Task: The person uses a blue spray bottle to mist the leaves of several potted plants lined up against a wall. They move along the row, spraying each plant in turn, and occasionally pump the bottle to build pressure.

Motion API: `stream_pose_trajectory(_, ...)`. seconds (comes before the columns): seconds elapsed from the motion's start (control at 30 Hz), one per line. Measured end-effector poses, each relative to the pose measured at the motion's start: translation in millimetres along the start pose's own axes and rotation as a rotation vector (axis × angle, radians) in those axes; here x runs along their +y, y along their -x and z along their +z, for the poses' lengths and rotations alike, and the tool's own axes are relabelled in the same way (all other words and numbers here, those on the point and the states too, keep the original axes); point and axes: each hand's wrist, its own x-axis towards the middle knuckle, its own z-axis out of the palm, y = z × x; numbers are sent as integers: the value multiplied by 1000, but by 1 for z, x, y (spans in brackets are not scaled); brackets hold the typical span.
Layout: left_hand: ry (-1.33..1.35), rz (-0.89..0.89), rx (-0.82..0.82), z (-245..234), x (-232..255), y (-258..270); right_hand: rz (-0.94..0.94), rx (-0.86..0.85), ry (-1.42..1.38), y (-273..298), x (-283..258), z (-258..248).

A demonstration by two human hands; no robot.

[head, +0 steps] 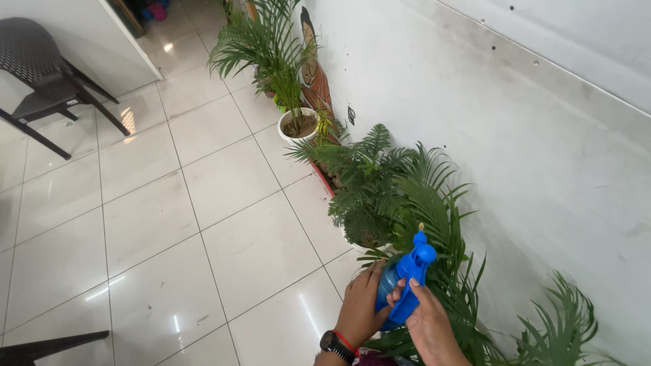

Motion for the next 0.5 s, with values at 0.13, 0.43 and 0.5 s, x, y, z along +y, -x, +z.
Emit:
stream_pose_trajectory(0.13, -4, 32, 55, -10, -2, -13, 21, -34, -34, -11, -7, 5)
stream_pose_trajectory(0.43, 28, 36, -14, -30, -26, -41, 70, 55, -15, -40, -3, 26)
stream_pose_trajectory(0.5, 58, 20, -53, -37, -37, -49, 52, 86, -22, -47, 3, 32)
